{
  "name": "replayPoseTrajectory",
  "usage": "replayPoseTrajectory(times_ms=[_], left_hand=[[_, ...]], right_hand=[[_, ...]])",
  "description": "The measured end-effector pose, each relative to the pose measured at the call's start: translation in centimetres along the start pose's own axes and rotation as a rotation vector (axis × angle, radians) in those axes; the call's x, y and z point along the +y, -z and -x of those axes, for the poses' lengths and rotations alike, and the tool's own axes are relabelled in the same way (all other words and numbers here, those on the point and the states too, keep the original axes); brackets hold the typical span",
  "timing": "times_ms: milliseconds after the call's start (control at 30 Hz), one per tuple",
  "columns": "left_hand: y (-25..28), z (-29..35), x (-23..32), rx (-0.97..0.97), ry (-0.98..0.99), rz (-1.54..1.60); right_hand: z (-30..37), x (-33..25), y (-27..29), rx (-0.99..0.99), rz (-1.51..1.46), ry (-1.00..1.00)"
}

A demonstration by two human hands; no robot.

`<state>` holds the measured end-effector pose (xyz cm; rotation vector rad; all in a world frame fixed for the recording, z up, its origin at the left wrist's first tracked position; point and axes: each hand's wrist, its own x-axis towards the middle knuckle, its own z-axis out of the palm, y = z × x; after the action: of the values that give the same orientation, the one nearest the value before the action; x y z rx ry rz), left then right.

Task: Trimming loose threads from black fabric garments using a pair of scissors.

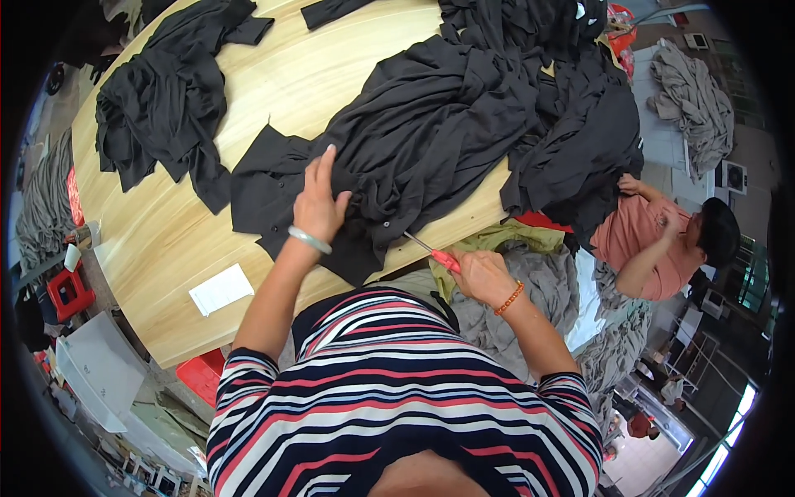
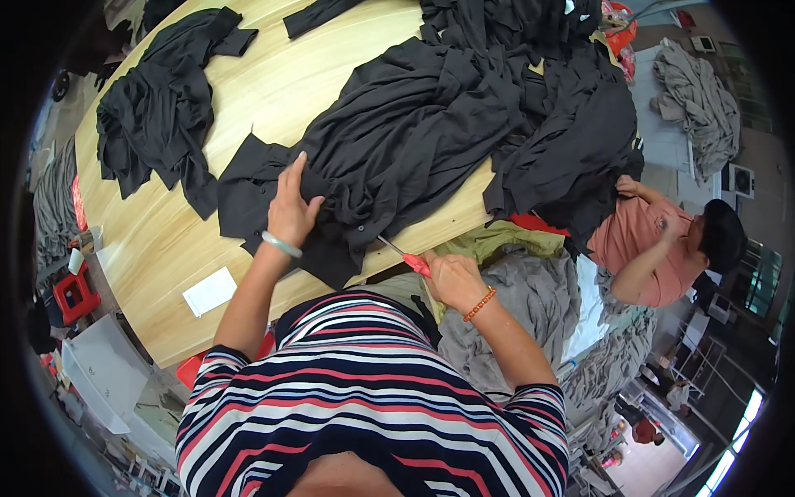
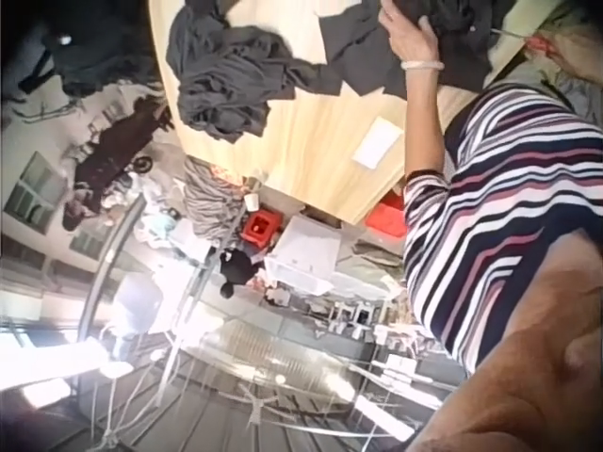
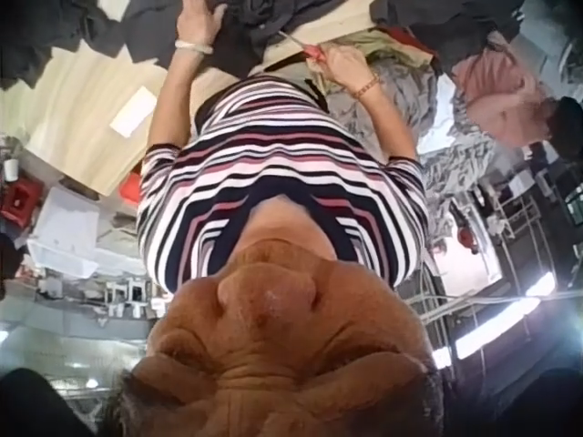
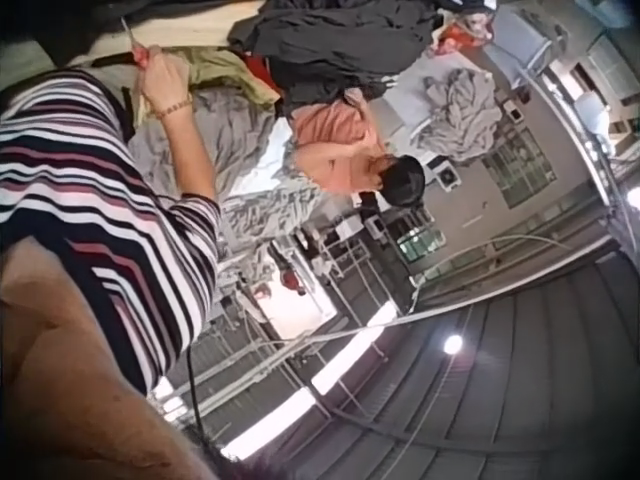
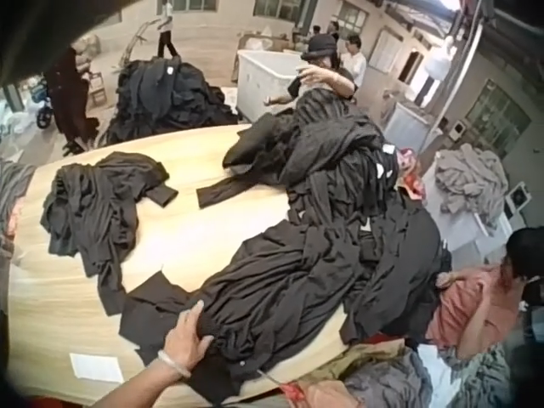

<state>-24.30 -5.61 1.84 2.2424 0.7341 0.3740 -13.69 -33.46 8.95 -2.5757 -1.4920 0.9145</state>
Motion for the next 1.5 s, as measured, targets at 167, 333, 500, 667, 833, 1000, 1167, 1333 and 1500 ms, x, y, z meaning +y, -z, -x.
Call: replayPoseTrajectory(times_ms=[167, 333, 500, 667, 833, 1000, 1167, 1333, 1500], left_hand=[[3.1, -0.8, -2.1, -0.094, -0.092, -0.03], [8.0, 0.9, -3.2, 0.265, -0.002, 0.328], [5.9, 4.2, -8.7, 0.394, 0.463, 0.732], [2.0, 4.9, -3.8, -0.188, 0.966, 1.323], [-0.7, 1.3, 1.9, 0.021, 0.908, 1.242], [-7.3, -0.3, -2.3, 0.113, 0.835, 0.888], [-7.1, 1.4, -3.9, -0.015, 0.957, 1.059], [-6.1, 0.6, -5.4, 0.005, 0.86, 1.55], [-6.2, 0.8, -7.4, -0.06, 0.753, 1.557]], right_hand=[[0.5, 0.9, 1.6, 0.011, -0.122, -0.11], [0.8, 0.8, 3.9, 0.004, -0.173, -0.16], [-0.6, 0.3, 4.2, 0.038, -0.215, -0.108], [-2.4, -0.3, 4.4, 0.024, -0.211, -0.084], [-3.1, -1.0, 4.8, 0.052, -0.237, -0.026], [-3.9, -0.4, 2.8, 0.092, -0.251, 0.016], [-2.7, -0.6, 2.8, 0.003, -0.174, -0.052], [-4.8, -1.2, 3.4, 0.01, -0.053, 0.028], [-8.4, -4.0, 5.9, 0.008, -0.149, 0.069]])
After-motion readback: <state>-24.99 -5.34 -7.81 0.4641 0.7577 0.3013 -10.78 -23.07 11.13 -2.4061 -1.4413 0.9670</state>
